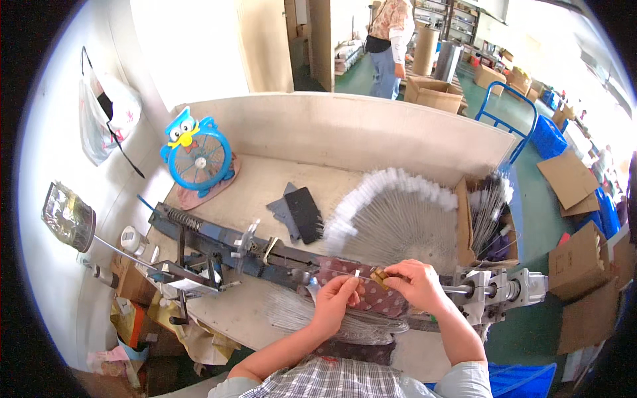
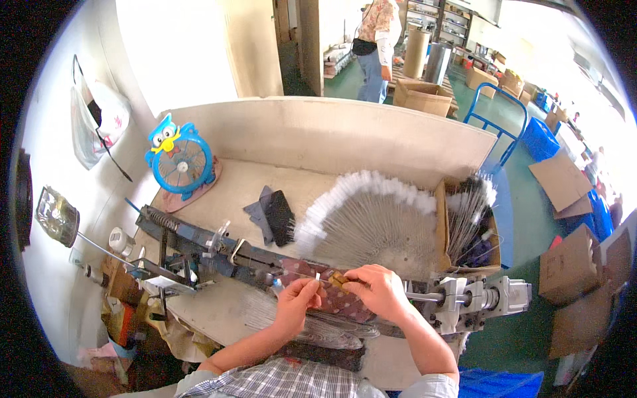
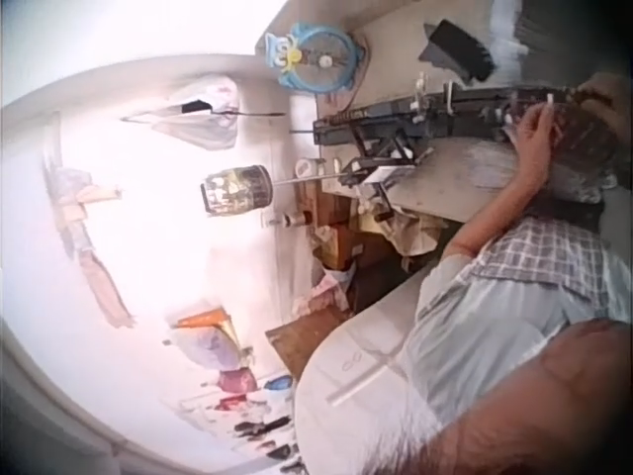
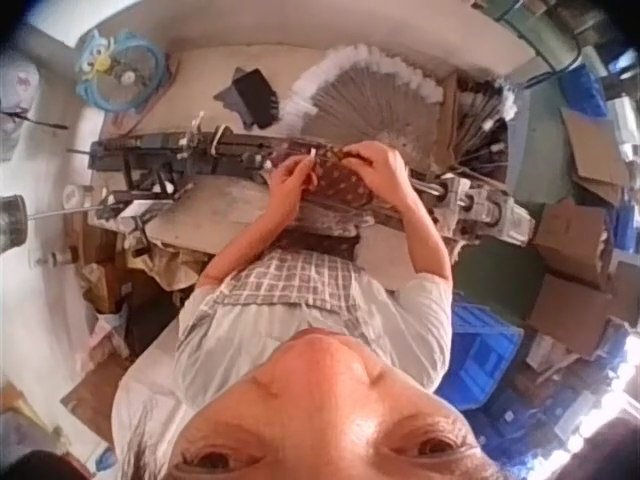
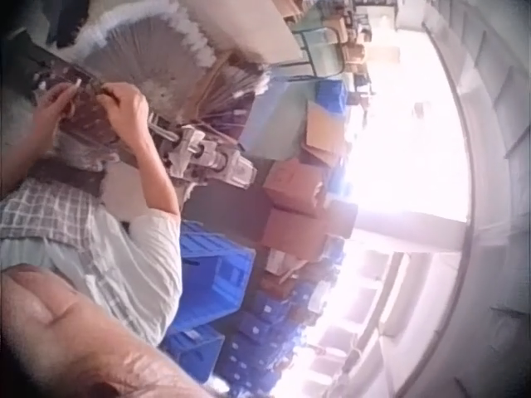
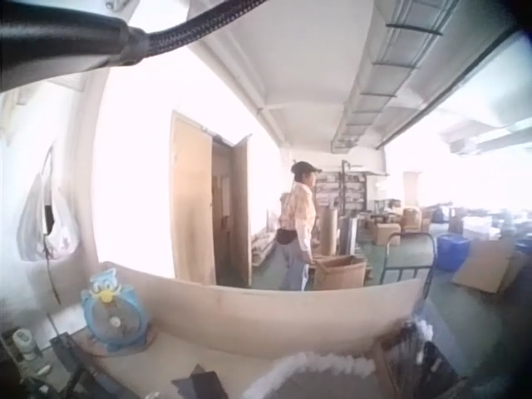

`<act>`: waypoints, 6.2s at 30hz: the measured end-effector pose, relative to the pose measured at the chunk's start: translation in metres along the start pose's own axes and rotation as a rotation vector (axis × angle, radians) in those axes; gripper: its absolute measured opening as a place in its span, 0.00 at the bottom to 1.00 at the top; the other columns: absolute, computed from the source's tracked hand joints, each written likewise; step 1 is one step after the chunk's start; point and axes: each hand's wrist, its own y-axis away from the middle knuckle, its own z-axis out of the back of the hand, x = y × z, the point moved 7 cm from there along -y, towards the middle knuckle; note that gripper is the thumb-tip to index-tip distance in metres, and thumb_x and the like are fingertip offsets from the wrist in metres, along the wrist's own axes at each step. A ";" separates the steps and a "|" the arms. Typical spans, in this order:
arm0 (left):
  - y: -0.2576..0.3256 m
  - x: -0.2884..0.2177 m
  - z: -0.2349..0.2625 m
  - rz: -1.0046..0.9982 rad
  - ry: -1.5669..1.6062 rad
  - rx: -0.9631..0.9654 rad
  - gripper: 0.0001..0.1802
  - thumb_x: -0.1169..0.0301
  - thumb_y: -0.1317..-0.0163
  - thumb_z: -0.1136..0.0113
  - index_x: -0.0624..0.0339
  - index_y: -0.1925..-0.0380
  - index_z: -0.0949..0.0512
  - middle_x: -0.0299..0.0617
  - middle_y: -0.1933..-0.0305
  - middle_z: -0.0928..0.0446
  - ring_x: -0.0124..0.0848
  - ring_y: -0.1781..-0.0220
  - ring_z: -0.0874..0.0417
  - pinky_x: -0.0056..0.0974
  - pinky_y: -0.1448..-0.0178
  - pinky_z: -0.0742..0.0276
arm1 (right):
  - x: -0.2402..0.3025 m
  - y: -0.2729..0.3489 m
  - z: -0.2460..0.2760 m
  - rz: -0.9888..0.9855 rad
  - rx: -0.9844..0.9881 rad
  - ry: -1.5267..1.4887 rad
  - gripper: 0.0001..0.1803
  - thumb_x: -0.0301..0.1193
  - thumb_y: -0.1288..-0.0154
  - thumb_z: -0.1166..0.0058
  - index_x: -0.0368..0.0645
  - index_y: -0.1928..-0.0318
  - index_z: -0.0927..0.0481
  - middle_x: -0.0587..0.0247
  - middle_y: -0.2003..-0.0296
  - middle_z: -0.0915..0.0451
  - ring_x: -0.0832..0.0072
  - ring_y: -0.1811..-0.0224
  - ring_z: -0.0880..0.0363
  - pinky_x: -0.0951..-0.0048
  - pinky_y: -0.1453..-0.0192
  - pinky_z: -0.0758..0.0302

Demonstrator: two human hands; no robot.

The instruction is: The person is assembling and packaging small industrial or cleaning brushes, possibly bottle brushes, by attaching components and placing them in groups.

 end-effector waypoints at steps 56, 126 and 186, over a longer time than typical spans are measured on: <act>0.002 -0.016 0.009 -0.073 0.456 -0.234 0.09 0.71 0.33 0.51 0.64 0.58 0.28 0.40 0.59 0.24 0.28 0.58 0.21 0.34 0.51 0.25 | 0.048 -0.012 -0.056 0.484 -0.308 0.341 0.15 0.31 0.53 0.37 0.51 0.61 0.17 0.69 0.63 0.21 0.68 0.55 0.26 0.67 0.57 0.29; 0.002 -0.016 0.006 -0.054 0.502 -0.149 0.04 0.74 0.36 0.48 0.60 0.62 0.28 0.37 0.62 0.23 0.25 0.60 0.21 0.33 0.52 0.25 | 0.051 -0.012 -0.057 0.384 -0.282 0.240 0.16 0.28 0.53 0.37 0.44 0.60 0.20 0.67 0.61 0.21 0.68 0.60 0.22 0.68 0.59 0.26; 0.160 -0.059 0.374 -0.274 0.165 -1.217 0.23 0.51 0.37 0.45 0.58 0.53 0.27 0.38 0.57 0.23 0.30 0.56 0.23 0.35 0.54 0.25 | -0.055 0.083 -0.069 -0.069 0.248 0.247 0.11 0.37 0.42 0.45 0.47 0.62 0.18 0.61 0.67 0.20 0.60 0.60 0.22 0.60 0.59 0.26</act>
